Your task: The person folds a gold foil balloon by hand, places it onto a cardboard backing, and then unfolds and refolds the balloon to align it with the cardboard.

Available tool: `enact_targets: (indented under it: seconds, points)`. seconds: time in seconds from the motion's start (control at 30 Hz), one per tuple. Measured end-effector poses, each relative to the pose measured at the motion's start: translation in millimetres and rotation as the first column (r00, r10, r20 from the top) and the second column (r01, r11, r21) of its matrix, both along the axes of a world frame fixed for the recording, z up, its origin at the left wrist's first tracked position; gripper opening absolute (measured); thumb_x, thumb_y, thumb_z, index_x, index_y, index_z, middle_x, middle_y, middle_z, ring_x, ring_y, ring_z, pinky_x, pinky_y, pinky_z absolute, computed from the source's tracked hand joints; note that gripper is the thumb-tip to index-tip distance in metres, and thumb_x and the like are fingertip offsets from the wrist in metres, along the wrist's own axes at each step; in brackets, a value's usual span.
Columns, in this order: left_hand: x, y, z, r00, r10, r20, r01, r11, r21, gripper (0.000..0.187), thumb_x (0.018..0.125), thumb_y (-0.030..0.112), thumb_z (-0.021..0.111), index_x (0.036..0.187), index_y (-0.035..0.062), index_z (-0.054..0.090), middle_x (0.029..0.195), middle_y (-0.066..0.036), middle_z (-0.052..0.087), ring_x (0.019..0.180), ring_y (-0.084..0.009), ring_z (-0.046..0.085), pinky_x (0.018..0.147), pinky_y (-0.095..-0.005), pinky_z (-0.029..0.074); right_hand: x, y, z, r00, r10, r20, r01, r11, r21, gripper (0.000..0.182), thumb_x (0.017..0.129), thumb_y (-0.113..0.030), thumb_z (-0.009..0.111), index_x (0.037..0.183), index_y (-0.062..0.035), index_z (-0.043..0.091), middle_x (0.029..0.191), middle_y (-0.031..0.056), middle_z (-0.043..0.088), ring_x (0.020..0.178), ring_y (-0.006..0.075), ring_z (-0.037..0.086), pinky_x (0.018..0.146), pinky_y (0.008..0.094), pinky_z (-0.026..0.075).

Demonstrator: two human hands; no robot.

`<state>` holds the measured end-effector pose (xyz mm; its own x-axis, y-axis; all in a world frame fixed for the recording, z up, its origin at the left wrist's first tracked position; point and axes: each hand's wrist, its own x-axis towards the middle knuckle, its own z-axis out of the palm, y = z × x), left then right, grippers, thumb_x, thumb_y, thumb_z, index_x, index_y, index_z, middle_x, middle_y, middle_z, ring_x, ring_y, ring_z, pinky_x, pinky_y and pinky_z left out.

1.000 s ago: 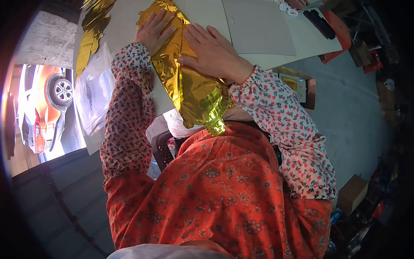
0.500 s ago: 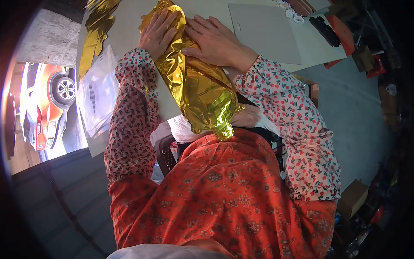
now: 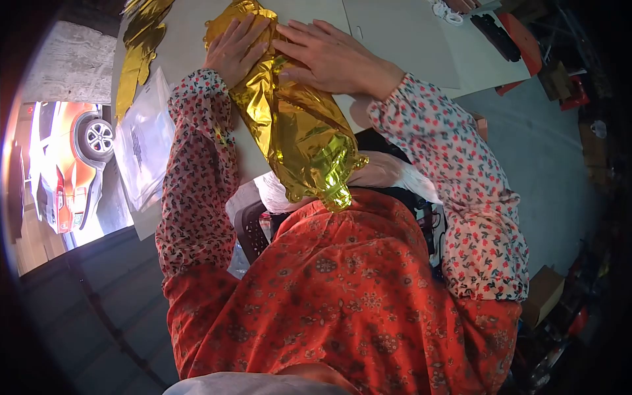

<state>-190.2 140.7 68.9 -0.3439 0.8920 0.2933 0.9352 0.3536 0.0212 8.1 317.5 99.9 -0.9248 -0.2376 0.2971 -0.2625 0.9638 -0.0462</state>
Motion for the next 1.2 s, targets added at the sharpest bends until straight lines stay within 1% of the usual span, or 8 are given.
enact_targets:
  seconds: [0.33,0.53,0.63,0.73,0.83,1.0,1.17,1.2]
  points:
    - [8.0,-1.9,12.4,0.981,0.082,0.177,-0.051,0.984,-0.173,0.065,0.101,0.059,0.032,0.156,0.0251,0.029,0.164,-0.010,0.020,0.152,-0.0294,0.012,0.122,-0.0495,0.012,101.7,-18.3,19.7,0.993,-0.002,0.121,0.000,1.000,0.011,0.061,0.099,-0.046,0.051,0.144,-0.0057,0.046,0.149,0.0131,0.045,0.141,0.0281,0.039,0.117,0.0445,0.028]
    - [-8.4,-5.5,-8.9,0.998,0.016,0.058,-0.014,0.999,-0.042,0.060,0.102,0.059,0.027,0.155,0.0319,0.029,0.162,-0.007,0.025,0.150,-0.0287,0.020,0.121,-0.0477,0.018,45.0,-29.4,27.8,0.951,-0.246,0.187,0.308,0.811,-0.497,0.033,0.094,-0.026,0.061,0.112,0.0013,0.066,0.093,0.0167,0.068,0.090,0.0387,0.065,0.082,0.0449,0.051]
    - [-7.0,-2.2,-4.7,0.995,0.030,0.098,-0.027,0.999,-0.030,0.060,0.103,0.058,0.024,0.156,0.0314,0.028,0.163,-0.007,0.025,0.150,-0.0301,0.021,0.121,-0.0483,0.019,8.7,-23.4,16.6,0.955,-0.269,0.121,0.290,0.775,-0.562,0.031,0.089,-0.027,0.067,0.096,0.0040,0.070,0.080,0.0181,0.068,0.071,0.0352,0.067,0.066,0.0438,0.052]
    - [-6.5,2.3,-3.7,0.991,0.025,0.130,-0.025,1.000,-0.004,0.060,0.103,0.058,0.022,0.156,0.0309,0.027,0.162,-0.008,0.026,0.150,-0.0317,0.021,0.121,-0.0492,0.019,-9.5,-14.6,30.1,0.821,-0.167,0.546,0.546,0.507,-0.666,0.034,0.090,-0.030,0.068,0.098,0.0031,0.068,0.070,0.0085,0.065,0.055,0.0152,0.056,0.052,0.0283,0.043]
    - [-6.4,3.0,-2.3,0.983,0.007,0.186,-0.017,0.998,0.053,0.062,0.103,0.059,0.019,0.157,0.0304,0.027,0.162,-0.009,0.026,0.150,-0.0327,0.020,0.120,-0.0498,0.020,-26.7,6.8,18.4,0.807,-0.104,0.581,0.572,0.380,-0.727,0.036,0.090,-0.033,0.068,0.097,0.0022,0.069,0.066,0.0025,0.060,0.054,0.0061,0.048,0.047,0.0229,0.034]
    - [-9.9,7.2,-4.1,0.960,-0.047,0.276,-0.004,0.983,0.181,0.066,0.102,0.063,0.016,0.157,0.0289,0.025,0.163,-0.010,0.025,0.151,-0.0332,0.018,0.120,-0.0492,0.020,-62.7,18.9,17.5,0.839,-0.230,0.494,0.525,0.582,-0.621,0.031,0.087,-0.034,0.071,0.092,-0.0040,0.071,0.067,0.0020,0.060,0.053,0.0091,0.049,0.045,0.0278,0.034]
    - [-4.6,6.6,0.9,0.950,-0.081,0.301,0.007,0.972,0.236,0.068,0.101,0.065,0.016,0.157,0.0280,0.025,0.163,-0.011,0.025,0.151,-0.0342,0.018,0.120,-0.0491,0.020,-96.6,43.5,-4.2,0.805,-0.223,0.550,0.590,0.406,-0.698,0.025,0.083,-0.027,0.074,0.084,-0.0028,0.070,0.064,0.0023,0.060,0.049,0.0091,0.050,0.044,0.0274,0.035]
    - [-5.7,7.7,0.3,0.953,-0.085,0.292,0.014,0.971,0.240,0.068,0.101,0.065,0.016,0.157,0.0280,0.025,0.163,-0.011,0.025,0.151,-0.0345,0.018,0.120,-0.0493,0.020,-102.1,65.4,-11.7,0.853,0.464,0.240,0.089,0.323,-0.942,0.029,0.095,-0.013,0.053,0.067,-0.0019,0.052,0.059,0.0097,0.046,0.050,0.0184,0.042,0.053,0.0337,0.035]
